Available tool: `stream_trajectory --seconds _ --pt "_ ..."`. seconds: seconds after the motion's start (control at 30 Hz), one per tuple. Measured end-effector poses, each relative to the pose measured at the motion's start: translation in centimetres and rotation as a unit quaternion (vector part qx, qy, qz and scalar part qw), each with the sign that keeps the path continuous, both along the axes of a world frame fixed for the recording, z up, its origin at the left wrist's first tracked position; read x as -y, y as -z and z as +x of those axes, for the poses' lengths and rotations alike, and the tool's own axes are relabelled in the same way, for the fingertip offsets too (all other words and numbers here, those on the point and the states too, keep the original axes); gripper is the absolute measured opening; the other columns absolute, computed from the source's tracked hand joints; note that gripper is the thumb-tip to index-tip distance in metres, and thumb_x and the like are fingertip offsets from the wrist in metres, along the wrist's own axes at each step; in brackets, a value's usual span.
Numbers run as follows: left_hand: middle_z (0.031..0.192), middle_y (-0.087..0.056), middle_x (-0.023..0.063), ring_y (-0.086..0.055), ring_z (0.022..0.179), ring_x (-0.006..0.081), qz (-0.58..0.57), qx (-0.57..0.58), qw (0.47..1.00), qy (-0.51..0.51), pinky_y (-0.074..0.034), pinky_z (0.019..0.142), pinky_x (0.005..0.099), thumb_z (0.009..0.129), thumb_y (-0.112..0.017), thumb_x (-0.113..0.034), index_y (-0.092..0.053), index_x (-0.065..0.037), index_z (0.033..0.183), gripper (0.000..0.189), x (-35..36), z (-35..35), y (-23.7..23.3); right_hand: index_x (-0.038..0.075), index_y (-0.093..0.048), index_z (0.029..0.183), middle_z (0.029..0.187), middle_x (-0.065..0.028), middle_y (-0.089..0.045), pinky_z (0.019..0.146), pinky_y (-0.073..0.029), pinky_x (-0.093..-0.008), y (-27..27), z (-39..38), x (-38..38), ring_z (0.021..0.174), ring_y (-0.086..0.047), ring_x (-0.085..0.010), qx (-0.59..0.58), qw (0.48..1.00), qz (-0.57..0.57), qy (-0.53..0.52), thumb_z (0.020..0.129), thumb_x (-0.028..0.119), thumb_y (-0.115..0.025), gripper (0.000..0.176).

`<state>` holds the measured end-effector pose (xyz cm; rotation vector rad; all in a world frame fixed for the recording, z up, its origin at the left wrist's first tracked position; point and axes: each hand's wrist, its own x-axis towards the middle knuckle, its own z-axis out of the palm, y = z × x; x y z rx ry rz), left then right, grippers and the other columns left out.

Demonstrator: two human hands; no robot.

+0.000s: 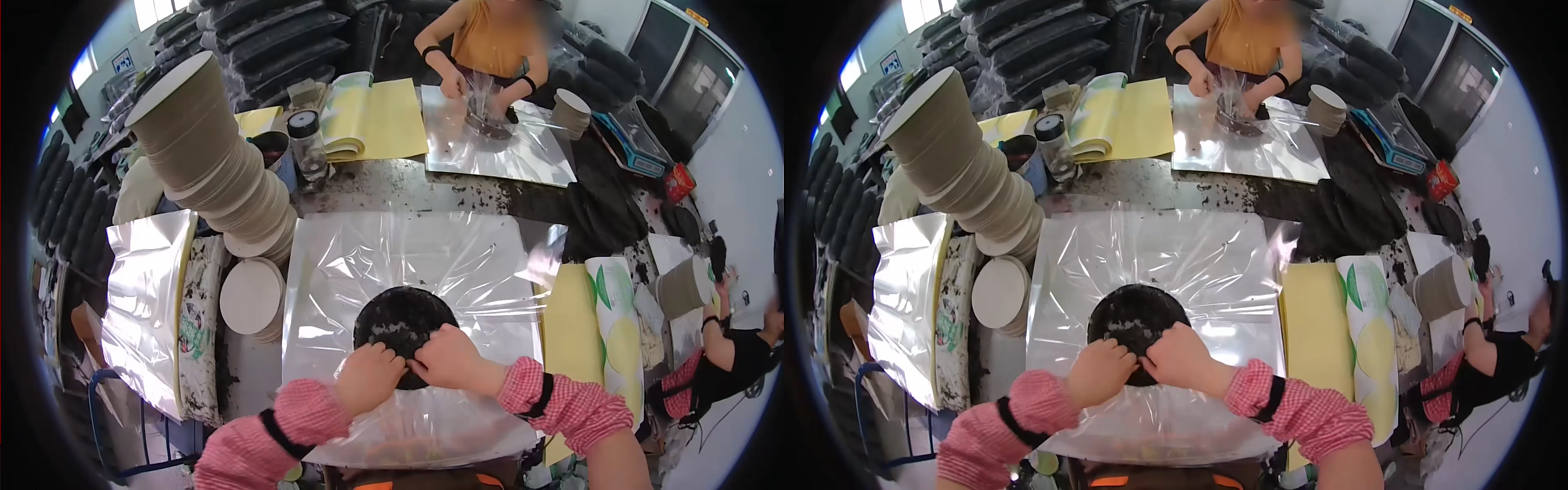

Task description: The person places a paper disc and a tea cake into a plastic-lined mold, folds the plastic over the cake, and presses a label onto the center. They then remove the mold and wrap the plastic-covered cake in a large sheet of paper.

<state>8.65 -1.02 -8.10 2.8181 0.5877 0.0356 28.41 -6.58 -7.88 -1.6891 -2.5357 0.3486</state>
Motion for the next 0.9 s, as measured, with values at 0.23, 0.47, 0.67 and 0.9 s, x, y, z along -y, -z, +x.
stream_trajectory --seconds 0.23,0.47,0.67,0.9 --pt "0.104 -0.064 0.0144 -0.06 0.096 0.0329 -0.113 0.233 0.961 -0.099 -0.048 0.085 0.0427 0.084 -0.067 -0.022 -0.066 -0.003 0.098 0.024 1.3 -4.7 -4.6 0.004 -0.066 0.093 0.088 -0.0137 -0.067 0.079 -0.05 -0.0439 -3.1 2.3 4.4 0.084 -0.064 -0.0315 -0.207 0.933 0.283 0.086 0.075 0.02 -0.076 0.026" --pt "0.108 -0.062 0.0149 -0.058 0.105 0.0376 0.065 0.049 0.996 -0.041 -0.044 0.091 0.0521 0.073 -0.067 -0.009 -0.066 -0.003 0.088 0.017 6.2 -12.4 -5.0 -0.001 -0.047 0.134 0.088 -0.0121 -0.066 0.077 -0.053 -0.0336 -2.4 7.1 15.1 0.083 -0.065 -0.0197 -0.389 0.79 -0.035 0.472 0.081 0.01 -0.072 0.059" --pt "0.106 -0.066 0.0116 -0.062 0.102 0.0278 0.123 0.152 0.98 0.025 -0.047 0.093 0.0436 0.078 -0.07 -0.019 -0.067 -0.008 0.09 0.016 8.1 -10.7 -7.8 0.001 -0.045 0.138 0.078 -0.0069 -0.066 0.07 -0.054 -0.0266 -8.6 11.6 14.2 0.069 -0.064 -0.0123 -0.646 0.646 0.083 0.398 0.085 -0.002 -0.065 0.057" --pt "0.128 -0.057 0.0193 -0.05 0.128 0.0372 -0.06 0.273 0.951 -0.133 -0.031 0.11 0.0566 0.075 -0.078 -0.054 -0.048 0.005 0.13 0.086 1.8 -7.6 0.5 0.001 -0.037 0.146 0.136 -0.0193 -0.052 0.1 -0.047 -0.04 5.6 8.2 10.0 0.122 -0.054 -0.0272 -0.54 0.754 -0.071 0.368 0.077 0.021 -0.083 0.085"
